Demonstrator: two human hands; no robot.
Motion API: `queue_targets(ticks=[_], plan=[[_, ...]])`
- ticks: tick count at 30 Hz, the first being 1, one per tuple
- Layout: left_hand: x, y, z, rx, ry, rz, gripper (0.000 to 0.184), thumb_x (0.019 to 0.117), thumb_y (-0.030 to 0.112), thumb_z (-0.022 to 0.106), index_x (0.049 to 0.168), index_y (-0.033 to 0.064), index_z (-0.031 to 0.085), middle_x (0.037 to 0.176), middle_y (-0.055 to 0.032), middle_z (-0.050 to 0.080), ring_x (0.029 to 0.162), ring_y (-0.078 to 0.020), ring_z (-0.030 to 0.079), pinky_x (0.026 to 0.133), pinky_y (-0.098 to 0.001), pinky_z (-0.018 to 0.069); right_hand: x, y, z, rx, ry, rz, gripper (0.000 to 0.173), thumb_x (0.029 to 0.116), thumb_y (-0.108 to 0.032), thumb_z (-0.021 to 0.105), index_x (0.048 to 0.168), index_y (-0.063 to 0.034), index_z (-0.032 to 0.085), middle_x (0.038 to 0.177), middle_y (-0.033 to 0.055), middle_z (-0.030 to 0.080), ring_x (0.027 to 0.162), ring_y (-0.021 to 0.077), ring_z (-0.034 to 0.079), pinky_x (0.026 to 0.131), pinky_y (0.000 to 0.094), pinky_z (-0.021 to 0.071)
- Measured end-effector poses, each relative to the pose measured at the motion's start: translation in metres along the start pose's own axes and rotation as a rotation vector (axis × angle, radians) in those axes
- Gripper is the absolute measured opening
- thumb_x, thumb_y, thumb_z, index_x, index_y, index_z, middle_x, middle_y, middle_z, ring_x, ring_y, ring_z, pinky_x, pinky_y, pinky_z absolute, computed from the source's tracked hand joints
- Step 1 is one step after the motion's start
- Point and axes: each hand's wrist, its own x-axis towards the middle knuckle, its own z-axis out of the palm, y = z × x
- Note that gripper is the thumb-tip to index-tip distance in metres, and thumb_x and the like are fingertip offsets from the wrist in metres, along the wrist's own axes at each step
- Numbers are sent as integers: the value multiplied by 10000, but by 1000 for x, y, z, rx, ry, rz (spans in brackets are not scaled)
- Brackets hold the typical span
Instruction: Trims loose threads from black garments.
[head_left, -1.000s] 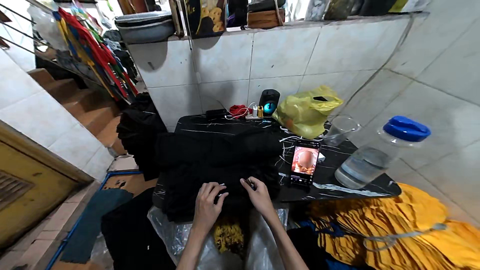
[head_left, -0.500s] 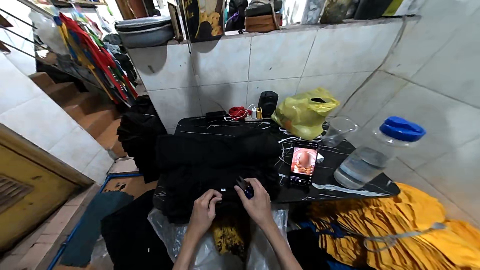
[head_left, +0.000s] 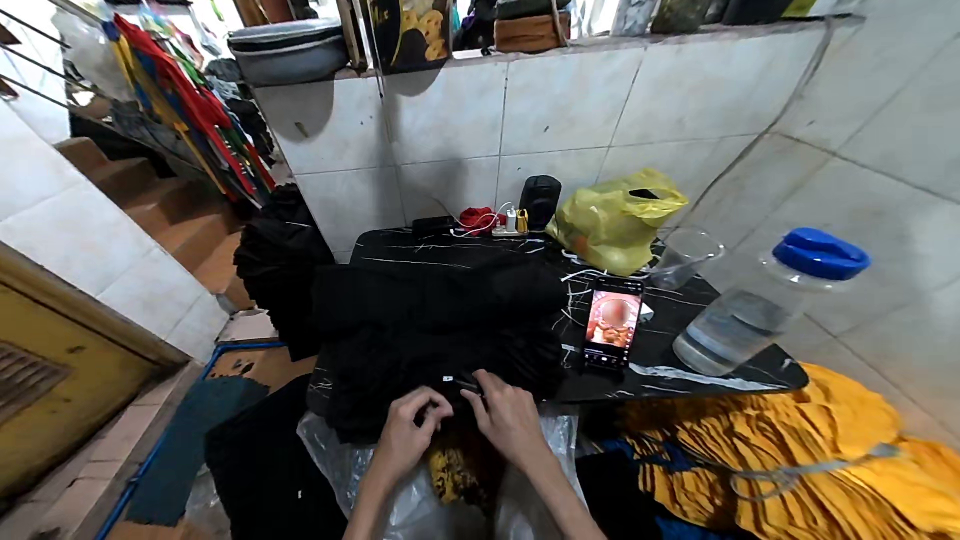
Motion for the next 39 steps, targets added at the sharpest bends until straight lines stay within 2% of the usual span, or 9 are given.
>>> queue_targets(ticks=[3, 10, 16, 21, 24, 27, 30, 33, 39], plan=[[-5, 3, -1, 69, -274, -45, 367, 1093, 311, 474, 1013, 106, 767, 947, 11, 740, 806, -64, 692, 789, -262, 592, 4, 24, -11, 23, 64, -19, 351, 979, -372, 642, 1221, -124, 699, 1105, 107, 695, 772, 278, 708, 687, 490, 600], [27, -12, 34, 436, 72, 120, 257, 973, 182, 664, 1225, 184, 716, 1247, -50, 656, 1167, -180, 638, 983, -351, 563, 19, 43, -11, 22, 122, -22, 316, 984, -346, 683, 1207, -121, 687, 1131, 107, 664, 697, 258, 689, 643, 460, 605], [39, -18, 49, 532, 248, 249, 163, 956, 312, 710, 1091, 279, 795, 1116, 6, 681, 998, -139, 644, 842, -317, 569, 22, 39, -6, 30, 154, 26, 254, 961, -214, 687, 1189, -101, 684, 1116, 116, 666, 684, 276, 685, 628, 480, 599], [35, -25, 44, 274, 304, 257, 112, 976, 156, 667, 967, 132, 776, 1044, 36, 752, 1035, -83, 703, 938, -278, 592, 17, 38, -8, 58, 132, 37, 263, 965, -219, 672, 1201, -104, 688, 1115, 110, 667, 742, 266, 694, 664, 472, 599], [32, -17, 34, 12, 298, 119, 78, 948, 87, 677, 950, 83, 755, 949, 22, 764, 884, -80, 735, 833, -267, 629, 14, 38, -5, 87, 144, 49, 266, 950, -200, 675, 1197, -104, 693, 1098, 104, 676, 766, 264, 699, 684, 472, 599], [29, 3, 21, -471, 245, -37, 35, 920, -19, 694, 935, -35, 721, 800, -120, 750, 664, -213, 740, 659, -339, 655, 10, 37, -2, 115, 166, 53, 258, 945, -177, 659, 1189, -102, 697, 1074, 105, 680, 768, 259, 698, 681, 467, 596], [17, 19, 11, -571, -64, -78, 106, 972, 103, 680, 933, 7, 702, 742, -86, 728, 622, -171, 708, 621, -297, 618, 9, 36, 1, 139, 214, 23, 245, 935, -156, 662, 1165, -89, 710, 1086, 118, 671, 727, 260, 693, 652, 458, 601], [7, 26, 7, -426, -497, -79, 328, 1075, 246, 525, 922, 28, 716, 828, -40, 746, 734, -133, 726, 741, -329, 631, 7, 40, 5, 215, 232, -104, 233, 911, -93, 636, 1123, -93, 731, 1158, 96, 677, 739, 228, 698, 646, 443, 607], [10, 13, -16, 361, 1, 46, 271, 1040, 416, 557, 1104, 273, 778, 1098, 125, 743, 1094, -74, 660, 989, -351, 529, -4, 49, 0, 333, -38, -265, 224, 928, -109, 617, 1130, -129, 713, 1082, 42, 720, 964, 188, 705, 820, 445, 590]])
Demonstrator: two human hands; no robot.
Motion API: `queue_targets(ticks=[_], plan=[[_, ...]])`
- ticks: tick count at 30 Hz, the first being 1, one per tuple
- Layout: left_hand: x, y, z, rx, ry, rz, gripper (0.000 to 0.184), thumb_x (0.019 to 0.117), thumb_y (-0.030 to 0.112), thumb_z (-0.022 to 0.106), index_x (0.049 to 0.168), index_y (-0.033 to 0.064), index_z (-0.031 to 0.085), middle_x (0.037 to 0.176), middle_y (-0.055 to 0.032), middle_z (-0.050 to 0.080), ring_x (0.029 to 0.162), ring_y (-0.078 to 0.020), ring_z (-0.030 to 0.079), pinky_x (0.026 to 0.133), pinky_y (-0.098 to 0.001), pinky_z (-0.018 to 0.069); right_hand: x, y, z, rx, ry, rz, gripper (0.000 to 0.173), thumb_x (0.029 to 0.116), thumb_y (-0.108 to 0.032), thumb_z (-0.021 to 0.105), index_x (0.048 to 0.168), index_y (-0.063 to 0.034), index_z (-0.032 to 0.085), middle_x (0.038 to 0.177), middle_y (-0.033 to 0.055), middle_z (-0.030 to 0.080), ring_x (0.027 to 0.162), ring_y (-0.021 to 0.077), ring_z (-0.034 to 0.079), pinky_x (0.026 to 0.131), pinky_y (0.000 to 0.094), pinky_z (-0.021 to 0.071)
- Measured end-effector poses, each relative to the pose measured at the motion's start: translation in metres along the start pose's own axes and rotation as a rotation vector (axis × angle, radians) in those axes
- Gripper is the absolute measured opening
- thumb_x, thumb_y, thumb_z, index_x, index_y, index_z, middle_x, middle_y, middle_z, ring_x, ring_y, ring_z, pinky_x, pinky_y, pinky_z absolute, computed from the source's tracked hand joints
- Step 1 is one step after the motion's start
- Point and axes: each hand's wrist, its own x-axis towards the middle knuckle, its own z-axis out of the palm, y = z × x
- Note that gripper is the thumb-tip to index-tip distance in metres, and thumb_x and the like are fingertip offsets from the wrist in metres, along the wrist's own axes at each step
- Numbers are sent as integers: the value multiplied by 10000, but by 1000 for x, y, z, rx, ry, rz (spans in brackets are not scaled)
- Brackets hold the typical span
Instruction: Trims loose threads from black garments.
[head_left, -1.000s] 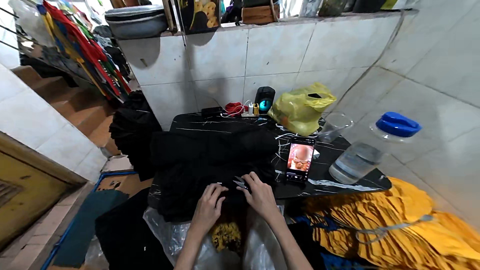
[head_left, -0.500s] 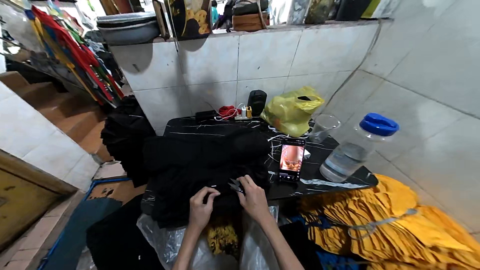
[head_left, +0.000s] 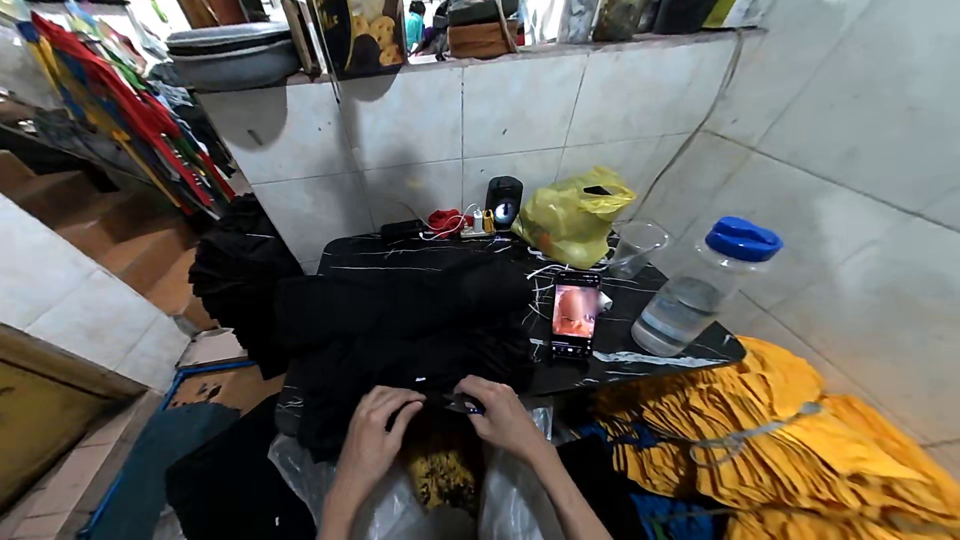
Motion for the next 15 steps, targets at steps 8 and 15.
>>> queue_targets(ticks=[8, 15], plan=[[-16, -16, -9, 543, -89, -47, 669, 976, 668, 476, 712, 122, 757, 806, -70, 703, 877, -301, 675, 859, -531, 501, 6, -41, -26, -305, -349, 293, 235, 983, -295, 599, 1083, -112, 707, 967, 146, 727, 934, 352, 707, 812, 567, 541], [-18, -15, 20, 415, 67, -172, 258, 831, 345, 675, 1026, 183, 728, 1133, -57, 698, 1024, -295, 673, 838, -505, 544, 32, -72, 8, -304, -309, 311, 345, 957, -218, 627, 1274, -85, 649, 1282, 183, 621, 922, 358, 697, 797, 533, 573]])
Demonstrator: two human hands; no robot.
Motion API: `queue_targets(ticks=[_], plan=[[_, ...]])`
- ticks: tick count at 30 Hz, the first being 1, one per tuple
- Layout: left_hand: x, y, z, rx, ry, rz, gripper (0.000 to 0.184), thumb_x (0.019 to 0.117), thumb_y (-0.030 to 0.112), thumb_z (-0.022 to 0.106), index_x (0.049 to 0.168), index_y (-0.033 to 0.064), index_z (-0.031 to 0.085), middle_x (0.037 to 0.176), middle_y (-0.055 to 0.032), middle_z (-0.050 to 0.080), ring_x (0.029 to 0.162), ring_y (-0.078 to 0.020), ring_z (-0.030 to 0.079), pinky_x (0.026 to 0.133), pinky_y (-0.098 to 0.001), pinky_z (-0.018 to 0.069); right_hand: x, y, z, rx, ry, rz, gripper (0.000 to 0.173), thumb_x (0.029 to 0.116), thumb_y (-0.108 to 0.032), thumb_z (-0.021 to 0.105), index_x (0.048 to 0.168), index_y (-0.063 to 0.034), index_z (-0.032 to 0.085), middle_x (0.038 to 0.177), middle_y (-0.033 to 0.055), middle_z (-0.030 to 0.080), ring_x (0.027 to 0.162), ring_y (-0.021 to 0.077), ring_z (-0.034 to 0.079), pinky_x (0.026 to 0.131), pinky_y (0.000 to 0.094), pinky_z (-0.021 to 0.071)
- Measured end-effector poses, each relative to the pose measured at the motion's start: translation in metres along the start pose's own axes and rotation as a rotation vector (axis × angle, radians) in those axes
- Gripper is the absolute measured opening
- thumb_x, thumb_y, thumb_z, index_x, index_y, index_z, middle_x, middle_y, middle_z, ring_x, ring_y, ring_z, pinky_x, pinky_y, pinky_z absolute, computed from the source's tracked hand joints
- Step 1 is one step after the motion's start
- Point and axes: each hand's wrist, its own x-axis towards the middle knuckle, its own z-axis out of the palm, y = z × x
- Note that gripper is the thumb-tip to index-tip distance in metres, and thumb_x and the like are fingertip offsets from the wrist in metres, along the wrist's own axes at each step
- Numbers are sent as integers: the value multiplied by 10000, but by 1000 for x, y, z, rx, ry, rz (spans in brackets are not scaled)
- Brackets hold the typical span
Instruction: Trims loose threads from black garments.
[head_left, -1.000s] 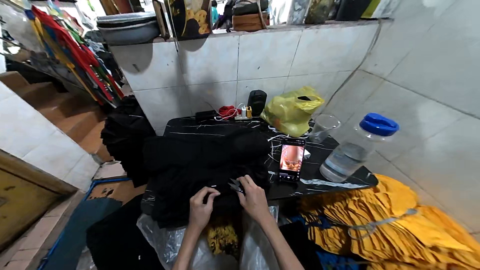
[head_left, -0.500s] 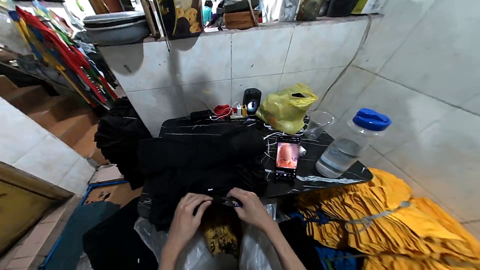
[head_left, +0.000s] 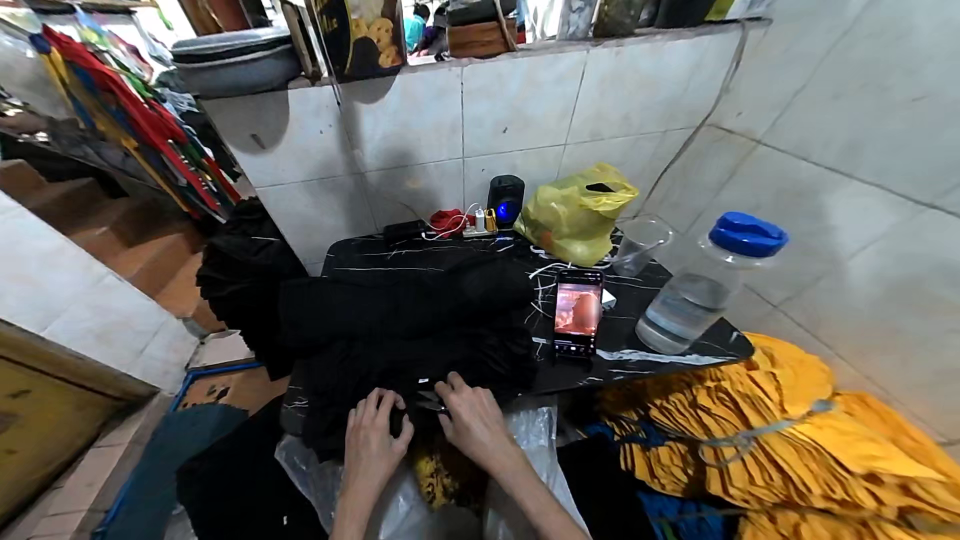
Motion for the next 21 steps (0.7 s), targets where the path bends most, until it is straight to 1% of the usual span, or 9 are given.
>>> queue_targets(ticks=[3, 5, 7, 9, 11, 13, 16, 19, 21], plan=[[-1, 10, -5, 53, -19, -80, 341, 824, 243, 678, 1158, 199, 733, 1196, -68, 706, 1057, -323, 676, 855, -519, 549, 8, -4, 11, 19, -3, -94, 289, 968, -229, 603, 1199, -70, 677, 1164, 163, 679, 962, 351, 694, 824, 540, 557], [-3, 15, -15, 83, -49, -144, 438, 783, 102, 736, 1214, 177, 715, 1198, -145, 692, 1076, -380, 668, 853, -549, 553, 11, -5, 11, -4, -26, -112, 285, 975, -214, 591, 1209, -72, 668, 1120, 169, 695, 978, 358, 695, 838, 547, 550], [-6, 15, -21, 111, -32, -202, 467, 740, 52, 763, 1196, 135, 714, 1126, -215, 680, 1042, -421, 667, 812, -563, 557, 13, -4, 10, -32, -31, -111, 293, 977, -190, 588, 1236, -72, 658, 1100, 182, 700, 971, 370, 698, 836, 552, 550], [-11, 12, -25, 123, -41, -256, 398, 781, 102, 758, 1176, 93, 715, 1107, -237, 673, 1035, -430, 669, 805, -555, 570, 14, -6, 8, -51, -43, -101, 311, 986, -181, 584, 1271, -71, 642, 1115, 192, 696, 981, 379, 695, 847, 555, 547], [-16, 10, -30, 101, -80, -322, 320, 852, 165, 728, 1153, 59, 709, 1091, -211, 689, 1021, -396, 687, 801, -548, 582, 15, -10, 10, -31, -39, -119, 300, 984, -184, 585, 1256, -70, 646, 1121, 183, 697, 979, 370, 696, 843, 550, 550], [-19, 6, -36, 59, -104, -392, 290, 913, 233, 696, 1114, 24, 711, 990, -180, 721, 911, -362, 712, 770, -570, 576, 19, -12, 18, 14, -13, -164, 288, 974, -184, 592, 1237, -81, 649, 1120, 166, 703, 963, 359, 701, 825, 549, 554], [-20, -2, -42, 18, -60, -408, 252, 980, 253, 629, 987, 25, 736, 850, -158, 725, 791, -336, 719, 714, -570, 575, 27, -12, 34, 101, -2, -183, 409, 974, -230, 608, 1377, -157, 612, 1193, 151, 695, 1003, 351, 699, 858, 557, 552], [-16, -11, -46, -186, 84, -383, 239, 1012, 220, 570, 969, 37, 718, 755, -69, 704, 658, -180, 710, 636, -410, 619, 31, -11, 43, 122, -2, -146, 446, 987, -329, 631, 1415, -211, 590, 1200, 161, 689, 1007, 368, 694, 871, 571, 546], [-12, -17, -49, -378, 80, -402, 231, 1026, 238, 553, 987, 63, 699, 761, -2, 720, 638, -92, 726, 609, -310, 657, 30, -10, 45, 128, 8, -140, 433, 991, -364, 630, 1401, -225, 599, 1179, 156, 694, 986, 363, 697, 850, 571, 549]])
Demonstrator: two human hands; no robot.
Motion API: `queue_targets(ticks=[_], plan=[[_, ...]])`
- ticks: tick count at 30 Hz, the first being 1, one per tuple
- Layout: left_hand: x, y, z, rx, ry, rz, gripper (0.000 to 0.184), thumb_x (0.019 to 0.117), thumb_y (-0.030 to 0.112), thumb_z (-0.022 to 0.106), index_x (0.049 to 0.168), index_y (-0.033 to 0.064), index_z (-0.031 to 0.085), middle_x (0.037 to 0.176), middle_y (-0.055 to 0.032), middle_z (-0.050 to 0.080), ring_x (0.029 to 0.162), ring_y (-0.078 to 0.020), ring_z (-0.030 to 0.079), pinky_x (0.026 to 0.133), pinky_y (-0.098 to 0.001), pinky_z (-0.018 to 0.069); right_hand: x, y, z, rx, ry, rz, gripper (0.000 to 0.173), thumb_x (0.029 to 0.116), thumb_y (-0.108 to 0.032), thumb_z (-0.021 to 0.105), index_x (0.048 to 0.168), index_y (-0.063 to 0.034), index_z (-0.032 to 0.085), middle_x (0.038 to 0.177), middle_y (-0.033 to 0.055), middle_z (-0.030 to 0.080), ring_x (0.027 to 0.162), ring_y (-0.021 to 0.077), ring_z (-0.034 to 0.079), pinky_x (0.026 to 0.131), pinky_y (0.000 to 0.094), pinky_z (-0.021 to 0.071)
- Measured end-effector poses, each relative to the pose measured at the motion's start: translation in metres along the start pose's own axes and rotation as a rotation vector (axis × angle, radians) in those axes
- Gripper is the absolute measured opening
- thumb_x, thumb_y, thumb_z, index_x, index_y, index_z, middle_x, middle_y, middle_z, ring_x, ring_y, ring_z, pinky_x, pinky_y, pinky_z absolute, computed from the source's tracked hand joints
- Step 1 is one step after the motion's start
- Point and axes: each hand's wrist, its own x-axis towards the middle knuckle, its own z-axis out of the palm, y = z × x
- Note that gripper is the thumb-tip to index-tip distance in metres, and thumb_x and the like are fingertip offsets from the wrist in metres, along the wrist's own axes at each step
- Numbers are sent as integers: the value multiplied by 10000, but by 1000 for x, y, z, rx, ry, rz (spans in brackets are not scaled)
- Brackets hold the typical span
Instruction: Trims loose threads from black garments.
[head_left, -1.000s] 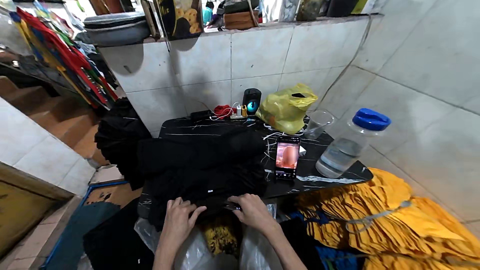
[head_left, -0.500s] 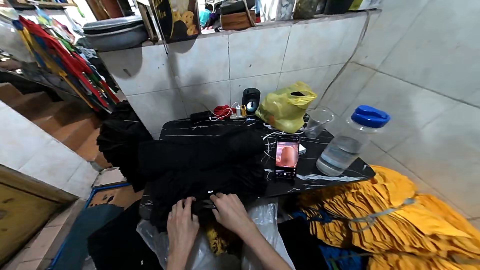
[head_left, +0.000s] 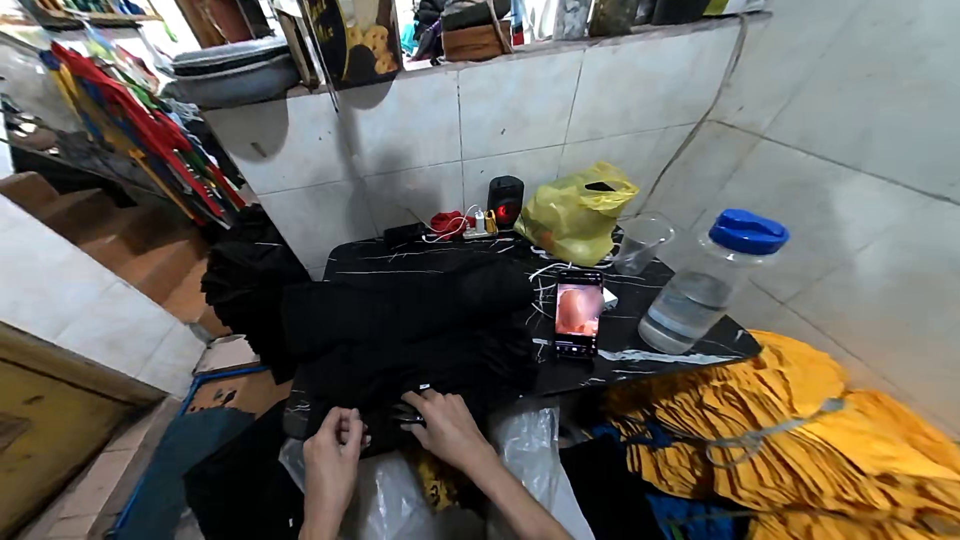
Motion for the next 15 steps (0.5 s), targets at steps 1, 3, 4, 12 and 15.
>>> queue_targets(ticks=[1, 3, 4, 12, 15], plan=[[2, -1, -1, -1, -36, 3, 246, 1027, 264, 562, 992, 70, 709, 780, -3, 724, 666, -96, 729, 636, -317, 654, 0, 1, 0, 7, 4, -4, 416, 996, -359, 623, 1390, -228, 604, 1173, 147, 696, 988, 353, 698, 847, 567, 550], [3, 0, 3, 110, -96, 58, 314, 999, 383, 628, 986, 89, 737, 826, -25, 720, 737, -133, 708, 697, -365, 614, -1, 4, -3, 47, 11, -10, 386, 990, -285, 607, 1371, -225, 624, 1183, 125, 702, 1028, 328, 696, 869, 560, 544], [1, -1, 9, 178, -98, 94, 357, 960, 457, 667, 991, 109, 735, 856, -23, 714, 768, -143, 701, 712, -370, 609, -1, 6, -4, 70, 15, -10, 381, 979, -239, 600, 1358, -222, 632, 1188, 115, 705, 1049, 317, 693, 883, 557, 542], [-11, -9, 25, 399, -89, 204, 246, 862, 306, 781, 941, 76, 745, 916, -106, 692, 788, -256, 692, 722, -443, 600, -2, 13, -10, 135, -18, 7, 433, 978, -254, 610, 1410, -278, 627, 1200, 87, 728, 1110, 289, 688, 952, 559, 522], [-13, -5, 17, 326, -97, 147, 181, 931, 236, 683, 905, 63, 729, 766, -64, 697, 681, -203, 689, 650, -430, 594, 0, 12, -11, 138, -30, 11, 414, 994, -334, 614, 1405, -284, 629, 1192, 76, 730, 1109, 279, 687, 956, 549, 520]])
